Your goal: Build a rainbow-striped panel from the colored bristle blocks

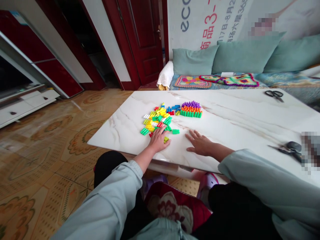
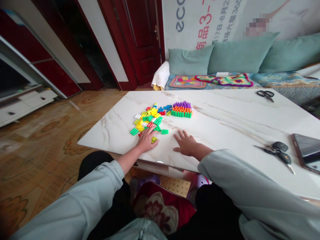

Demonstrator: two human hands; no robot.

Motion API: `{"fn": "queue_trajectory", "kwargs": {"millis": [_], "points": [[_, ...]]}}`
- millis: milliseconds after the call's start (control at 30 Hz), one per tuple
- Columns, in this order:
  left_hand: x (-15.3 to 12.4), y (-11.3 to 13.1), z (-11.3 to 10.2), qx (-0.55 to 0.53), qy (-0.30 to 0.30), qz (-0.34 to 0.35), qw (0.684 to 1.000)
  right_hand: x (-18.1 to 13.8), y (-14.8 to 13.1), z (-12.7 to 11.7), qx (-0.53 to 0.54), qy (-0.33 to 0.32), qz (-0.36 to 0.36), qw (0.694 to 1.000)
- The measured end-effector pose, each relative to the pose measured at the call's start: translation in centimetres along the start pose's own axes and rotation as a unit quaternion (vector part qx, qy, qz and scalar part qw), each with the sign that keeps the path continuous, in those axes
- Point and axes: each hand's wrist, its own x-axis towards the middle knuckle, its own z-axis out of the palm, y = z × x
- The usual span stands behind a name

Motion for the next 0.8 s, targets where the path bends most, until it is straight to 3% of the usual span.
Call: {"fn": "queue_trajectory", "kwargs": {"millis": [233, 367, 500, 667, 800], "points": [[0.0, 0.1, -0.3, -0.007, 0.007, -0.003, 1.0, -0.8, -2.1, -3.9, -0.044, -0.068, -0.007, 0.997], [0.0, 0.0, -0.1, -0.017, 0.016, 0.002, 1.0, -2.0, -4.2, -6.2, 0.023, -0.059, -0.024, 0.998], [-0.5, -0.7, 0.6, -0.036, 0.015, 0.008, 0.999, -2.2, -6.7, -7.7, 0.06, -0.034, 0.006, 0.998], [-0.6, -1.2, 0.0, -0.068, 0.025, 0.045, 0.996, -1.3, -8.2, -7.3, 0.065, -0.003, -0.002, 0.998], [3.1, -2.5, -2.4, -0.095, 0.07, 0.041, 0.992, -1.0, -7.3, -5.5, 0.062, 0.068, -0.06, 0.994]]}}
